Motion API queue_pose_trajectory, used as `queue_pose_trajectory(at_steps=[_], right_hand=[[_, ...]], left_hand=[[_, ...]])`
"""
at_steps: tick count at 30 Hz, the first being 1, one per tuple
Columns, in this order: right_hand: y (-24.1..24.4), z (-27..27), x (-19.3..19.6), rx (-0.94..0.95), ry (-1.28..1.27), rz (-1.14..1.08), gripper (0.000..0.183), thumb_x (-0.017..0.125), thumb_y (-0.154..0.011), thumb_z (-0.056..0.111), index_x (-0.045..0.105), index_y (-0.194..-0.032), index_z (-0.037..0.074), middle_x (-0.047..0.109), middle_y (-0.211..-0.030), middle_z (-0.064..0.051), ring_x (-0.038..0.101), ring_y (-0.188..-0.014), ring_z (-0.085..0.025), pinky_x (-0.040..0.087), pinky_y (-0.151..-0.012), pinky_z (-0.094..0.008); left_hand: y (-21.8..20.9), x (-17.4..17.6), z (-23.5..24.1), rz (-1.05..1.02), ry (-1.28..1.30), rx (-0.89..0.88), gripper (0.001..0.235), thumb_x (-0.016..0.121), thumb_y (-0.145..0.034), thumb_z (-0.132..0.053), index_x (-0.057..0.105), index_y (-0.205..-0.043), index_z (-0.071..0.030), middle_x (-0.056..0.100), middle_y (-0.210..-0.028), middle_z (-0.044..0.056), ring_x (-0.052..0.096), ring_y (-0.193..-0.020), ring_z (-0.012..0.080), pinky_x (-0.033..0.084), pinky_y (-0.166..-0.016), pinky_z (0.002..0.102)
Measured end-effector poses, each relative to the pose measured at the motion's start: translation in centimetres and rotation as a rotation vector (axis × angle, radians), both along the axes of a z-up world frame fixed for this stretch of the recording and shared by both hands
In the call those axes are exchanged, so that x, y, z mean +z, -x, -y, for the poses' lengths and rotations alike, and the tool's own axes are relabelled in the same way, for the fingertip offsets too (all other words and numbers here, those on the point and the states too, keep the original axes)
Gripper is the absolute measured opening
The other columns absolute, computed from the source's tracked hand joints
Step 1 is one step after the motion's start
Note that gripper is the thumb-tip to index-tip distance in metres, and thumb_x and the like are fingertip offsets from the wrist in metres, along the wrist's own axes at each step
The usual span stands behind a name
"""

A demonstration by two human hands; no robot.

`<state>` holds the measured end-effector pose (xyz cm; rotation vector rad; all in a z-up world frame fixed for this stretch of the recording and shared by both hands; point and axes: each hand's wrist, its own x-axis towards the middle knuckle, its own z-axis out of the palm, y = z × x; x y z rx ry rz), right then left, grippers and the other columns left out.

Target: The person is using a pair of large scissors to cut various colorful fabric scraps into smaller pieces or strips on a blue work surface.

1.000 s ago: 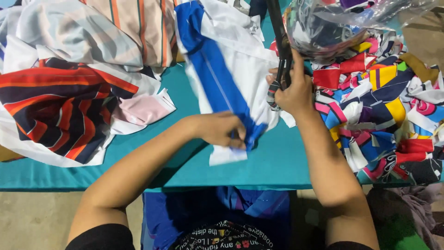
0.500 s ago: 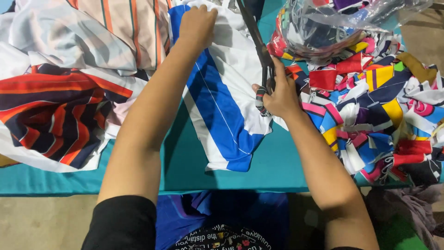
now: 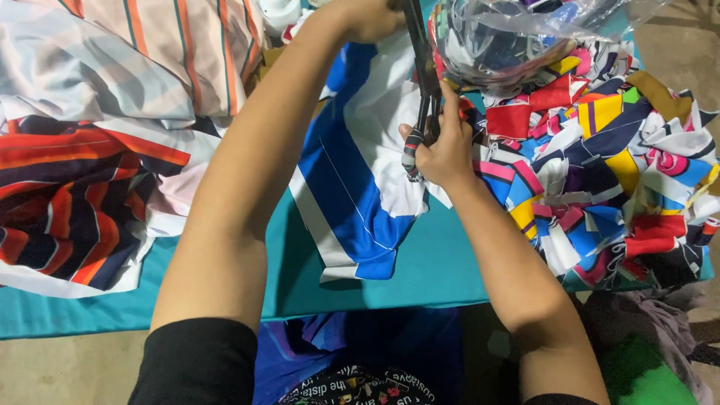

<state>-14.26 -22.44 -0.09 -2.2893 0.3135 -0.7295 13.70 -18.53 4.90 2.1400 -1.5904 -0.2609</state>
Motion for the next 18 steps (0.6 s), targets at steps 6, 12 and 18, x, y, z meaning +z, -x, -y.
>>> queue_pose_trajectory(at_steps=[6,12,18], right_hand=[[-0.5,0.1,0.3,-0.025,0.041,-0.054,0.080,0.080,-0.093,0.018,0.026,-0.151,0.008,0.075,-0.110,-0.022,0.077,-0.096,-0.043,0.063,-0.086,-0.047],[-0.7,0.3,0.0,-0.040,0.120,-0.051,0.077,0.078,-0.095,0.022,0.026,-0.150,0.006,0.070,-0.110,-0.029,0.074,-0.089,-0.045,0.063,-0.080,-0.049],[-1.2,0.2,-0.4,-0.106,0.108,-0.134,0.081,0.081,-0.091,0.023,0.028,-0.151,0.008,0.075,-0.100,-0.023,0.076,-0.087,-0.039,0.061,-0.080,-0.049]], left_hand=[[0.0,-1.7,-2.2,0.183,0.016,0.229,0.012,0.058,-0.104,-0.010,0.066,-0.111,-0.006,0.065,-0.098,0.015,0.065,-0.085,0.0317,0.055,-0.070,0.037],[0.9,-2.5,-6.0,0.104,-0.247,0.170,0.041,0.080,-0.095,-0.037,0.074,-0.118,-0.004,0.071,-0.113,0.021,0.069,-0.097,0.0388,0.058,-0.078,0.039],[-7.6,-5.3,-6.1,0.059,0.093,0.260,0.013,0.067,-0.099,-0.027,0.073,-0.100,-0.016,0.073,-0.094,0.011,0.067,-0.080,0.0278,0.051,-0.066,0.045]])
